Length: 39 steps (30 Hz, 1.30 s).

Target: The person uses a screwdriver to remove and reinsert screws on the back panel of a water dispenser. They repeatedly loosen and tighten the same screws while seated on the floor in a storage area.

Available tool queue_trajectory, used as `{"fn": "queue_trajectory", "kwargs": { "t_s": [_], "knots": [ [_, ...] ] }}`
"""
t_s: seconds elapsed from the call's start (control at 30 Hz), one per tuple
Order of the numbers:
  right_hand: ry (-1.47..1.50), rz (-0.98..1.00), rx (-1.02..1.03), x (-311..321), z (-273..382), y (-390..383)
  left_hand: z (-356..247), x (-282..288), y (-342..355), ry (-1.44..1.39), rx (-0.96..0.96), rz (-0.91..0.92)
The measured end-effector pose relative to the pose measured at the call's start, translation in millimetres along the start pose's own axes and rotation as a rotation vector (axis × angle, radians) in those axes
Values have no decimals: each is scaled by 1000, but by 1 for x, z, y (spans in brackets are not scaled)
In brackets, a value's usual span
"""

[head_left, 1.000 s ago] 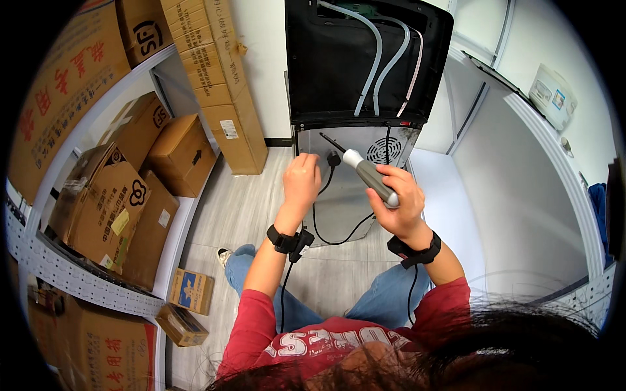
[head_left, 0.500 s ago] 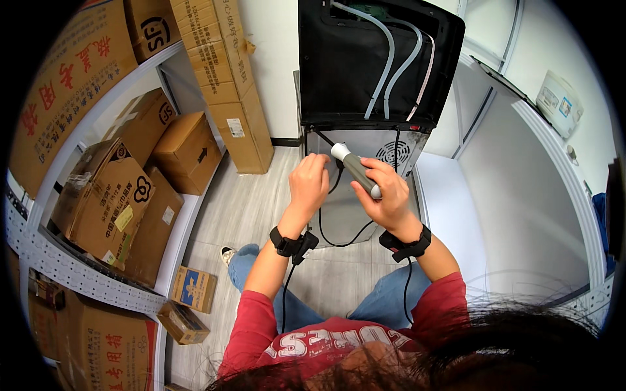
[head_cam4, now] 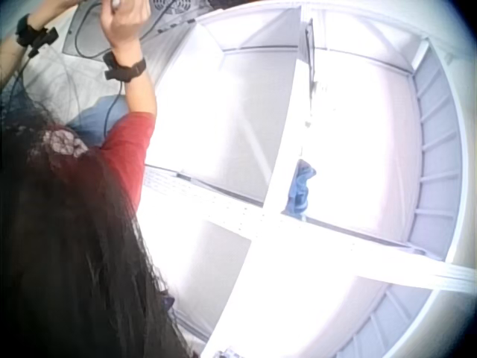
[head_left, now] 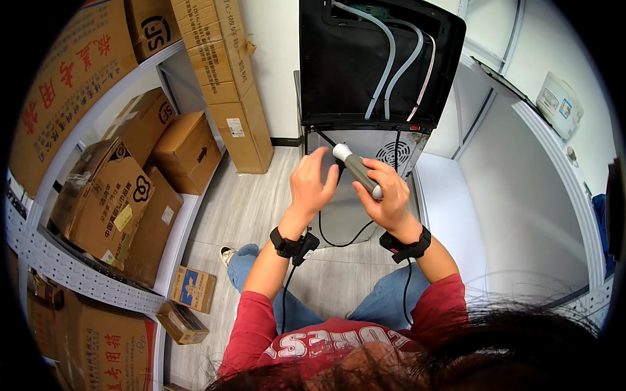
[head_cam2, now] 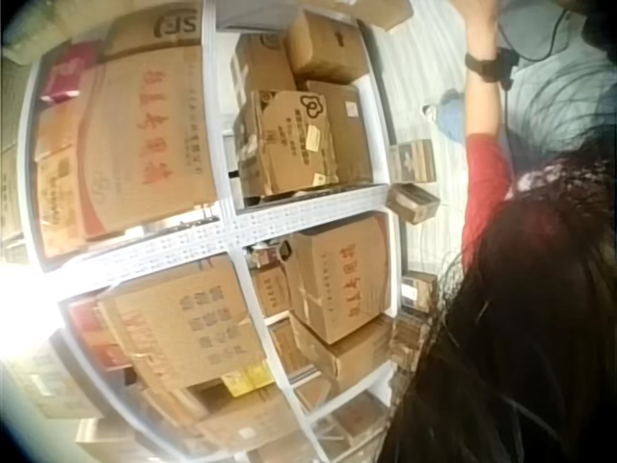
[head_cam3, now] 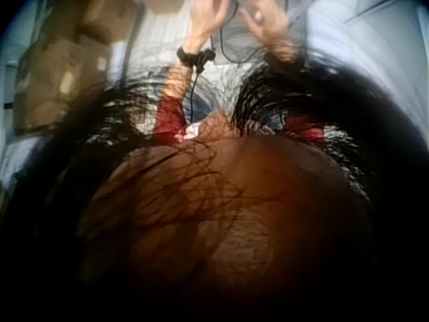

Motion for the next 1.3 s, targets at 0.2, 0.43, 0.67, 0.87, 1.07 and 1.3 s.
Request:
{"fn": "queue_trajectory", "kwargs": {
  "t_s": [0.2,0.43,0.67,0.87,1.07,1.3],
  "knots": [
    [-6,157,81,-9,11,3,-11,-2,6,82,-145,23],
    [4,128,40,-8,9,-1,-16,-2,7,193,-209,-16],
    [-57,120,-1,-11,17,13,-14,-1,9,206,-204,-79],
    [-234,155,-185,-6,21,26,-21,8,13,227,-267,-95],
    [-183,221,-89,-10,26,28,-30,14,18,220,-301,-114],
    [-177,341,84,-19,35,25,-23,11,8,202,-187,-132]
  ]
}}
Point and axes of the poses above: each hand's wrist, its own y-axis towards the middle knuckle, its own x-axis out of the back of the hand, z = x × y, the point moved 5 cm from there along y, towards the middle knuckle, and after that the axes turned 14 degrees about y, right-handed, at the moved point
